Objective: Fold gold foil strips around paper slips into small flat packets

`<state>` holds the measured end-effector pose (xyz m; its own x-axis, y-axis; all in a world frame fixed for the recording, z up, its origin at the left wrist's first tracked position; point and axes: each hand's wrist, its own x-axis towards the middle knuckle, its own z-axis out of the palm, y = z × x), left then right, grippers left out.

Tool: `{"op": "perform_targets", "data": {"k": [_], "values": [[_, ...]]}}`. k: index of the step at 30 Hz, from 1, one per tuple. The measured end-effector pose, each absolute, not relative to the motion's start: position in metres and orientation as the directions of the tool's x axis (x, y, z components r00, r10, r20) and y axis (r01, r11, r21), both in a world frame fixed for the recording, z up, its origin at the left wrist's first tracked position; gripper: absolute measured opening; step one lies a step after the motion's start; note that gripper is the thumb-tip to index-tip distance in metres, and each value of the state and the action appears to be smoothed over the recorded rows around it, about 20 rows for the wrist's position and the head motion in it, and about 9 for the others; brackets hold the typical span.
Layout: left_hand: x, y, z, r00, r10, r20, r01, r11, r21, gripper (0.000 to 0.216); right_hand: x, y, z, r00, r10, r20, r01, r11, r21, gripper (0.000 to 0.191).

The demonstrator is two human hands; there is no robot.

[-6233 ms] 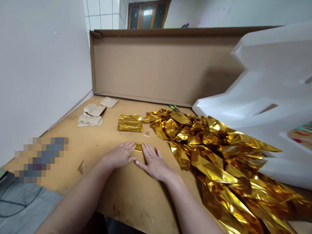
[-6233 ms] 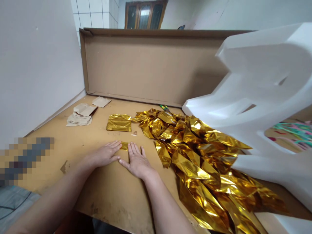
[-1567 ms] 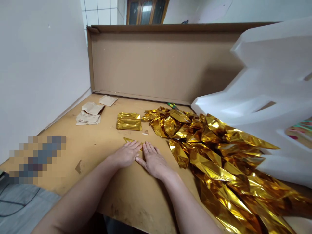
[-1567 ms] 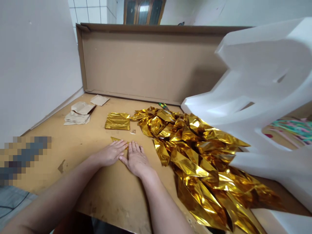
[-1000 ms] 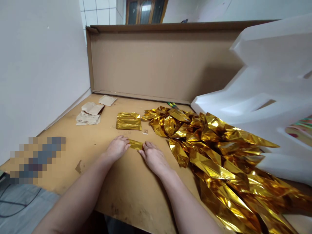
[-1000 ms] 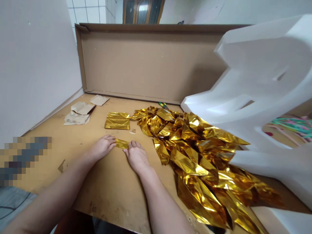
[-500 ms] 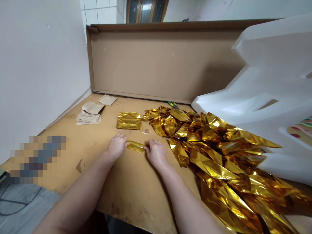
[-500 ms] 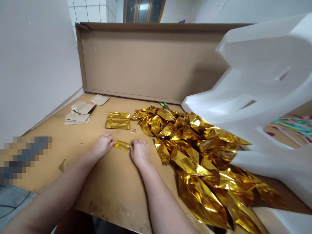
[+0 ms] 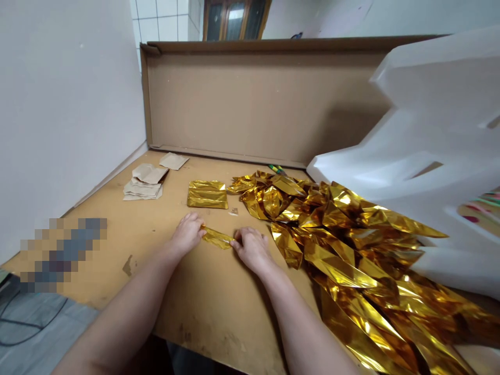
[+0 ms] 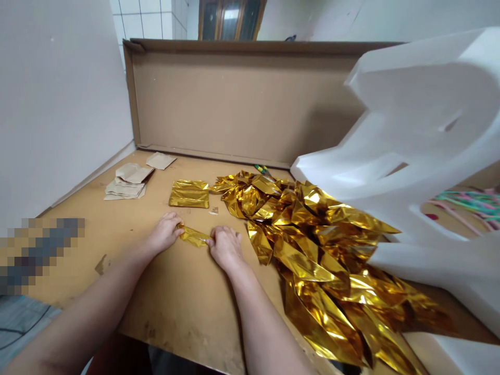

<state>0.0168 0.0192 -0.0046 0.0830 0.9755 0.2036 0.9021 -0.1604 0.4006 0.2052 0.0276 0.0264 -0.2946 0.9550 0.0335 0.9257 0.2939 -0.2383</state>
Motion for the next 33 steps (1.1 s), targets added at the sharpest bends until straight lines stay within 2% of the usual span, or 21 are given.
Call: {"op": "perform_targets", "data": {"k": [5, 12, 15, 17, 20, 25, 29, 33], "values": [[0.015, 0.020, -0.007, 0.105, 0.971, 0.216, 0.877, -0.193, 0.440, 0.008, 0.206, 0.027, 0.026, -0.310, 0.949, 0.054, 0.892, 0.310, -0.329, 0.014], [0.013, 0.018, -0.006, 0.142, 0.956, 0.256, 0.848, -0.251, 0.467, 0.009, 0.211, 0.032, 0.018, -0.313, 0.949, 0.049, 0.740, 0.276, -0.613, 0.016], [0.013, 0.018, -0.006, 0.151, 0.944, 0.293, 0.820, -0.285, 0.496, 0.014, 0.211, 0.035, 0.013, -0.330, 0.939, 0.101, 0.643, 0.302, -0.704, 0.013], [0.012, 0.017, -0.007, 0.171, 0.927, 0.334, 0.793, -0.331, 0.511, 0.017, 0.212, 0.035, 0.011, -0.329, 0.925, 0.190, 0.594, 0.359, -0.720, 0.010], [0.009, 0.017, -0.009, 0.236, 0.889, 0.393, 0.768, -0.418, 0.485, 0.009, 0.213, 0.034, 0.011, -0.326, 0.864, 0.383, 0.581, 0.503, -0.640, 0.006], [0.008, 0.014, -0.008, 0.295, 0.797, 0.527, 0.774, -0.523, 0.358, 0.015, 0.213, 0.030, 0.014, -0.383, 0.701, 0.601, 0.641, 0.671, -0.374, 0.003], [0.013, 0.009, -0.004, 0.356, 0.722, 0.593, 0.780, -0.579, 0.237, 0.019, 0.211, 0.025, 0.016, -0.499, 0.595, 0.630, 0.632, 0.747, -0.206, 0.008], [0.014, 0.007, -0.002, 0.381, 0.705, 0.598, 0.781, -0.592, 0.200, 0.020, 0.213, 0.027, 0.016, -0.528, 0.587, 0.614, 0.626, 0.757, -0.185, 0.021]]}}
